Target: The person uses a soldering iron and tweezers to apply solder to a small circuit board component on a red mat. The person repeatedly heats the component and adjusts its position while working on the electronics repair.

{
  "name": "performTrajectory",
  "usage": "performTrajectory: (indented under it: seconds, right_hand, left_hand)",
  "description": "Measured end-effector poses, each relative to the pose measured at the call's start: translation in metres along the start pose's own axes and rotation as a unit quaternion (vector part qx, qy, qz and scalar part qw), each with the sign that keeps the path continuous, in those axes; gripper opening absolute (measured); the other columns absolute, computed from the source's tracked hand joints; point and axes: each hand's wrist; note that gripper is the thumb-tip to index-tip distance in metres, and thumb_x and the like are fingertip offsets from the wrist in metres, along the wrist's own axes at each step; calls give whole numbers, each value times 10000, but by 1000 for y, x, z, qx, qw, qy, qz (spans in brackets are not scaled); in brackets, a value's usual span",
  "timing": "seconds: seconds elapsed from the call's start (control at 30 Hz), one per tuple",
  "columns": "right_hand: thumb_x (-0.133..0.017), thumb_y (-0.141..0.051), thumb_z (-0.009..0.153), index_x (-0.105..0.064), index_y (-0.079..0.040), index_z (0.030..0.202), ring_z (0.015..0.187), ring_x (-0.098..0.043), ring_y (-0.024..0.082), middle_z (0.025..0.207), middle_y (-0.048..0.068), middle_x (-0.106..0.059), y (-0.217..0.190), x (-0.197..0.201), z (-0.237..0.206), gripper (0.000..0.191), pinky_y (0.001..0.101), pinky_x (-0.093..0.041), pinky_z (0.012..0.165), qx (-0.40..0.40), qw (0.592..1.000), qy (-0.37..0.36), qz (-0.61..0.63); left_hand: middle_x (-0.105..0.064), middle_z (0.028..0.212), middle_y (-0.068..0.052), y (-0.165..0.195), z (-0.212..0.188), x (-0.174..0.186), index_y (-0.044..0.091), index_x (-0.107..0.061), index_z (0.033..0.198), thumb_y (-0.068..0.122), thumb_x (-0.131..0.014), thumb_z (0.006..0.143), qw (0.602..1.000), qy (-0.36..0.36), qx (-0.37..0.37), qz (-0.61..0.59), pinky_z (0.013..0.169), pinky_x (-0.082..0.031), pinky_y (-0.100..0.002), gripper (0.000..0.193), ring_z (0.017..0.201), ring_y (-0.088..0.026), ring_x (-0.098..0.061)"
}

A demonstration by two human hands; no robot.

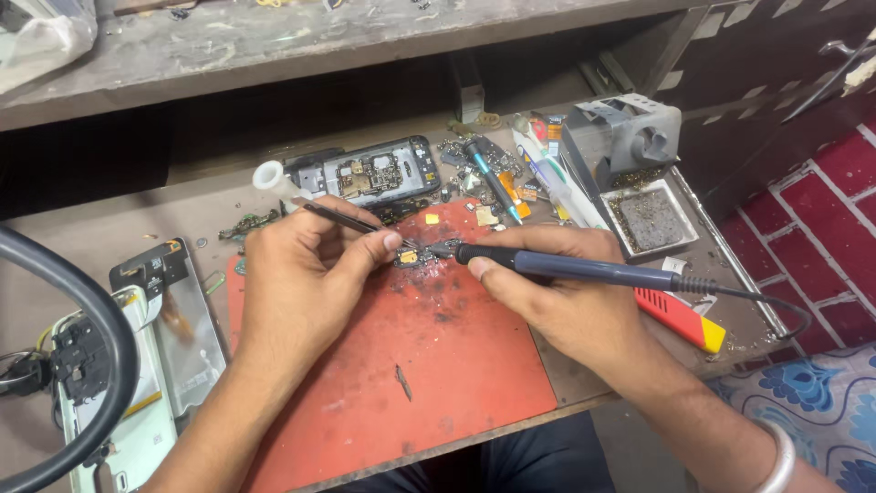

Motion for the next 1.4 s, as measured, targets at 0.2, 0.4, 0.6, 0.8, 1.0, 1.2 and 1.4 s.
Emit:
performTrajectory:
  seconds: [0.2,0.4,0.6,0.8,1.0,1.2,1.4]
  right_hand:
    - [-804,-140,824,-810,-42,1003,685,-704,63,817,36,-798,1,-1,1,204,209,-552,609,6,1000,1,17]
    - [-812,-140,820,-813,-50,1016,645,-679,61,757,33,-779,0,1,1,216,214,-529,575,-2,1000,-5,-6]
    - [-800,-131,826,-809,-47,1027,668,-680,45,787,16,-782,-1,1,0,218,206,-533,584,10,1000,-2,13]
    - [-805,-131,828,-810,-43,1022,669,-685,51,788,21,-783,0,0,0,214,208,-540,590,17,1000,9,11]
    - [-807,-136,825,-814,-47,1025,646,-668,57,759,33,-775,0,0,0,219,212,-523,565,-12,1000,1,24]
    - [-811,-143,818,-822,-54,999,636,-673,63,758,29,-784,-1,1,1,202,219,-525,562,-8,1000,1,-5]
    - [-805,-148,818,-806,-48,1006,674,-710,45,802,18,-794,0,1,1,213,207,-554,594,4,1000,-5,13]
  left_hand:
    - [-797,776,-52,2,0,2,20,-745,890,66,-783,860,999,-1,10,37,659,-624,-237,66,730,-75,-756]
    - [-796,765,-51,2,0,2,21,-743,882,62,-777,867,999,1,9,36,660,-622,-236,55,728,-76,-755]
    - [-794,778,-53,-2,0,1,15,-734,888,61,-782,874,1000,2,-8,13,669,-618,-235,68,735,-79,-747]
    - [-794,765,-51,-1,0,1,17,-737,886,76,-788,867,999,4,-6,34,651,-613,-238,80,717,-79,-750]
    - [-797,759,-46,2,-1,2,23,-746,881,91,-793,862,999,6,7,46,657,-620,-233,86,721,-75,-759]
    - [-799,765,-48,1,-1,2,23,-746,894,95,-792,866,999,4,6,41,662,-617,-234,90,728,-74,-756]
    - [-796,757,-55,-2,-1,2,14,-742,891,77,-785,869,999,7,14,40,657,-614,-238,80,718,-81,-753]
Point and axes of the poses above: each hand's wrist, its own z-axis towards the middle knuckle, its own x-axis out of the back of the hand, y = z × x
